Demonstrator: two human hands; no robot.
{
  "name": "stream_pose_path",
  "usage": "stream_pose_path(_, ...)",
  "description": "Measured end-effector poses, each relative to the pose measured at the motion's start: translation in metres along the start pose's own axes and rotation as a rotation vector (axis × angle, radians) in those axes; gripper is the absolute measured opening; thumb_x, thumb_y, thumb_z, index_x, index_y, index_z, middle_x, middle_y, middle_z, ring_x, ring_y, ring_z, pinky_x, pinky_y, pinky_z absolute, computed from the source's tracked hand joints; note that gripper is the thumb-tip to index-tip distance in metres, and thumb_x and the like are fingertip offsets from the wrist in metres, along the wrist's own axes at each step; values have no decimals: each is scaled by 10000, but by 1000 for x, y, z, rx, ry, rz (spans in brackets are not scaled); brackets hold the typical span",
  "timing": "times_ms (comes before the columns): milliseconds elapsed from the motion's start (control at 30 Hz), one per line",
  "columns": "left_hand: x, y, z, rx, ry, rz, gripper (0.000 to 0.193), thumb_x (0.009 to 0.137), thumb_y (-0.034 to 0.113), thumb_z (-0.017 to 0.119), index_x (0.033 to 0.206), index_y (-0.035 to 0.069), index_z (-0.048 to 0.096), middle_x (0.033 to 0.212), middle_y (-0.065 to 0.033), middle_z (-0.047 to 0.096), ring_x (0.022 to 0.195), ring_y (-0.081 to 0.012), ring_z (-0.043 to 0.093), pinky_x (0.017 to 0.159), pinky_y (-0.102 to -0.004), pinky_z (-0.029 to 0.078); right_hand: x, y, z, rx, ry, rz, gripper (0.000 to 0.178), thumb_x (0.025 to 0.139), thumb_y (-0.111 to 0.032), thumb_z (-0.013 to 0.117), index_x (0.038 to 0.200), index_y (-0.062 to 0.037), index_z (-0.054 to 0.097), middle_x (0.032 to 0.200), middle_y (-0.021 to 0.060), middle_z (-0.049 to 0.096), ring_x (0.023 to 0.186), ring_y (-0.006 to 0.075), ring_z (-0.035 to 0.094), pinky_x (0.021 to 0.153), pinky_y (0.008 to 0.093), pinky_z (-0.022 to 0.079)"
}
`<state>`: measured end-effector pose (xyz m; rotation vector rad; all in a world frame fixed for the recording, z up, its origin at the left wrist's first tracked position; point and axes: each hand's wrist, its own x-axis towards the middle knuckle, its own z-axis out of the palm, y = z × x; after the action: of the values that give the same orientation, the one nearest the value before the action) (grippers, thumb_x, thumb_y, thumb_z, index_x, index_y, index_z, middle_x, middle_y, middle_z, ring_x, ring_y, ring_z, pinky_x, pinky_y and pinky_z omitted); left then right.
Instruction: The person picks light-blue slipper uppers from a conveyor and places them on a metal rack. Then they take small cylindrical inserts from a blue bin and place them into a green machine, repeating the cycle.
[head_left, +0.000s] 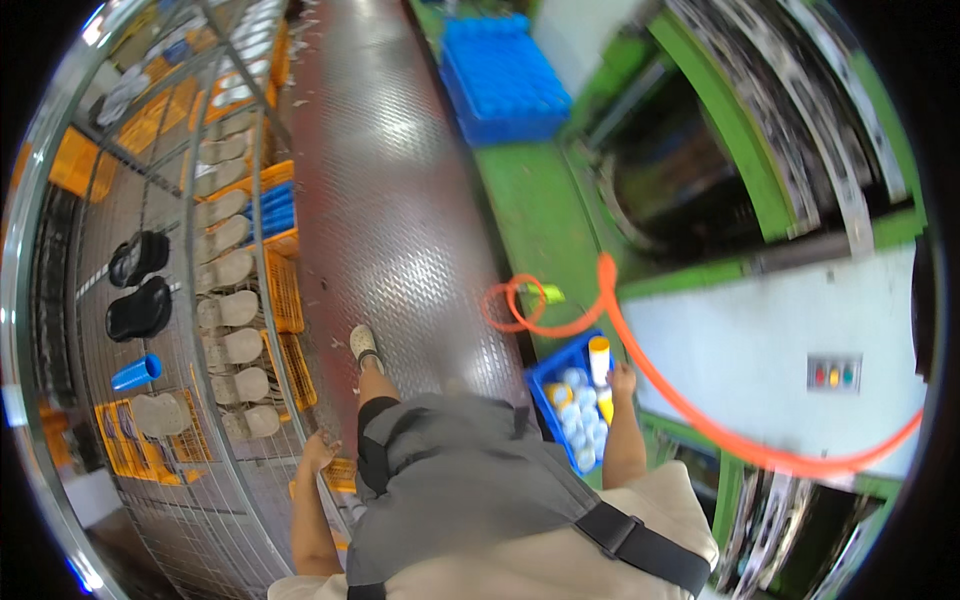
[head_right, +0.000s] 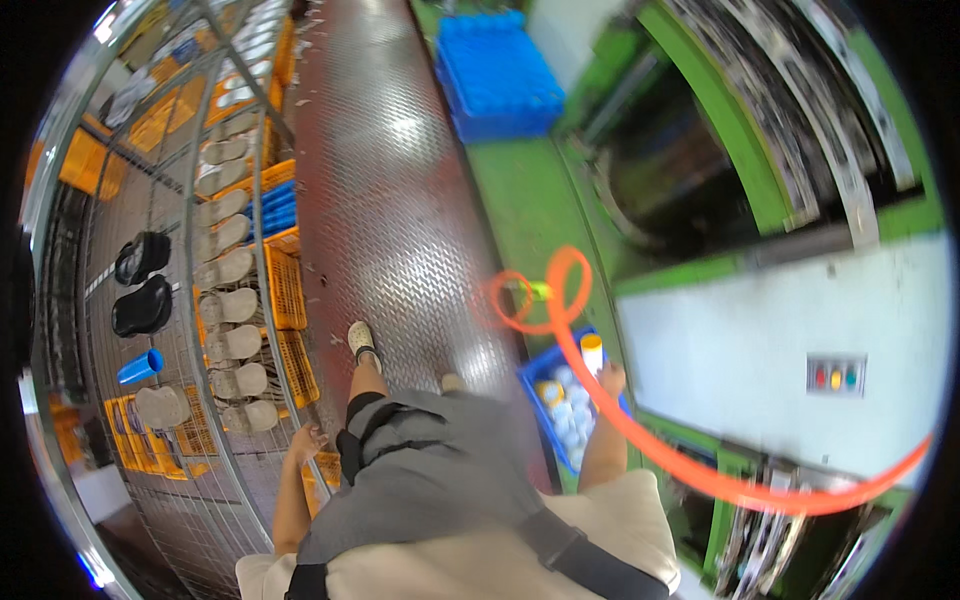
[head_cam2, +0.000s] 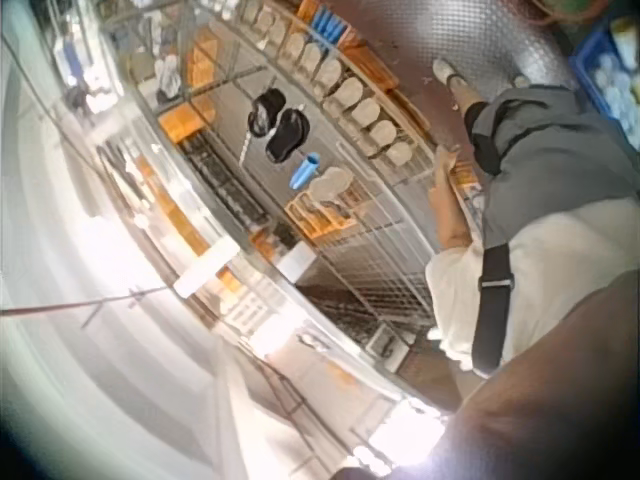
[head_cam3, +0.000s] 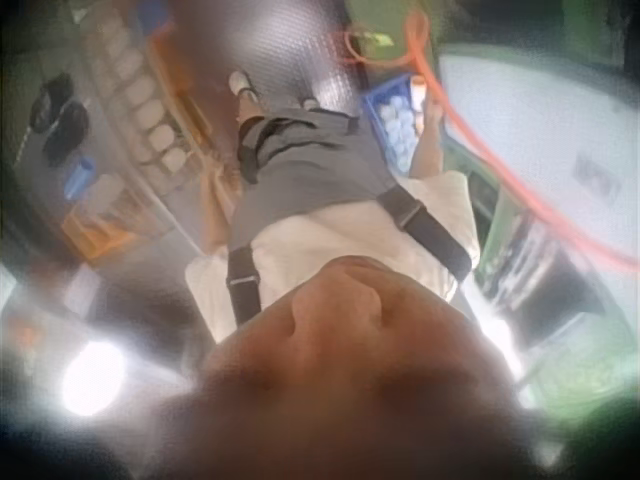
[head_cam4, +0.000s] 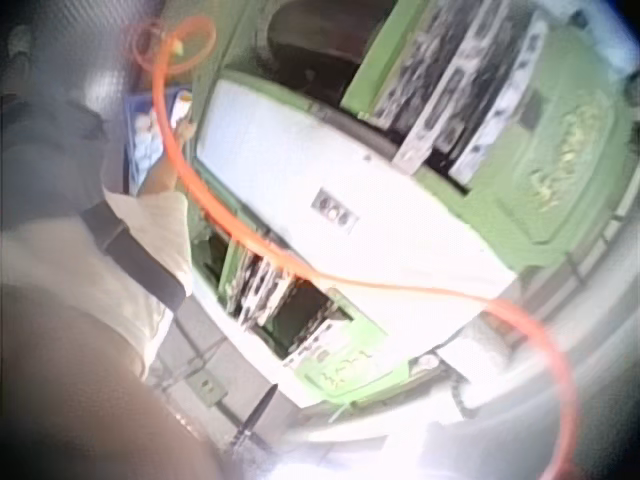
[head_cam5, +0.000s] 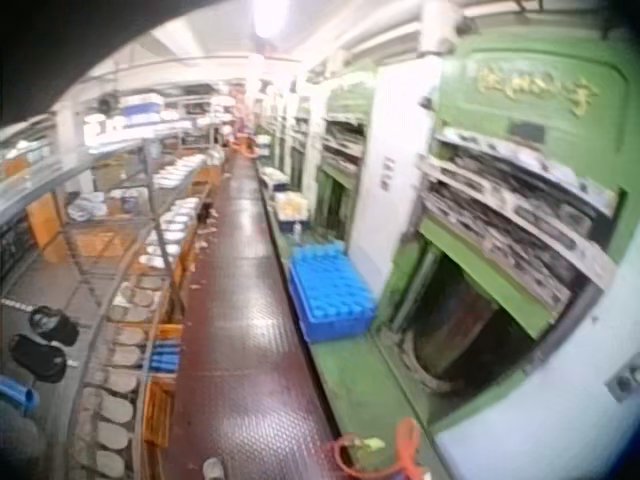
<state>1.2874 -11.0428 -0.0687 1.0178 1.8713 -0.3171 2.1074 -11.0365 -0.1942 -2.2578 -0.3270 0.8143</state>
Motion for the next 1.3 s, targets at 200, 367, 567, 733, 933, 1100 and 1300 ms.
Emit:
stream_pose_path(200, 135, 43, -121, -224, 188, 357, 666, 861, 371, 762, 1325, -64, 565, 1282, -280, 630, 1193, -405, 616, 1013, -432, 490, -64, -22, 65, -829, 242, -262, 226, 909, -210, 607, 907, -46, 763, 879, 169, 753, 738, 226, 745, 565, 386, 576)
stream_pose_path(367, 239, 147, -285, -219, 127, 441, 625, 874, 358, 735, 1332, -37, 578, 1318, -264, 617, 1254, -400, 577, 1051, -432, 461, -153, -79, 190, -701, -18, 143, 289, 893, -254, 604, 962, -10, 742, 1029, 182, 739, 950, 349, 718, 795, 472, 564)
stream_pose_path(567, 388, 319, -509, -105, 191, 672, 571, 902, 294, 700, 1344, -38, 561, 1343, -260, 602, 1276, -402, 555, 1084, -443, 437, -156, -238, 393, -739, -297, 205, 258, 874, -250, 625, 935, -34, 751, 978, 181, 742, 883, 350, 718, 750, 473, 564)
stream_pose_path(733, 510, 404, -651, -222, 267, 860, 553, 914, 299, 695, 1352, -12, 564, 1340, -245, 609, 1272, -394, 564, 1072, -437, 454, -51, -367, 580, -811, -467, 218, 231, 859, -247, 643, 912, -54, 758, 936, 180, 744, 827, 351, 718, 713, 474, 564)
stream_pose_path(933, 618, 384, -749, 149, 184, 268, 356, 931, 359, 645, 988, 11, 693, 914, -212, 720, 877, -377, 699, 735, -476, 541, 111, -693, 848, -794, -474, -210, 200, 841, -243, 664, 885, -78, 767, 886, 179, 747, 759, 352, 718, 668, 474, 565)
stream_pose_path(1100, 711, 366, -814, 669, -216, 377, 262, 920, 270, 574, 1041, 99, 731, 950, -179, 733, 905, -299, 701, 762, -455, 558, 139, -1140, 1042, -104, -402, -942, 297, 970, -226, 636, 1169, -8, 667, 987, 109, 734, 876, 184, 688, 775, 324, 552)
stream_pose_path(1300, 894, 516, -1001, -82, -79, -27, 309, 923, 293, 614, 1087, 49, 712, 955, -153, 731, 878, -261, 699, 748, -422, 561, 29, -1526, 1215, 183, -1292, -918, 316, 1016, -194, 608, 1272, -10, 632, 1215, 90, 694, 1132, 167, 636, 966, 324, 505)
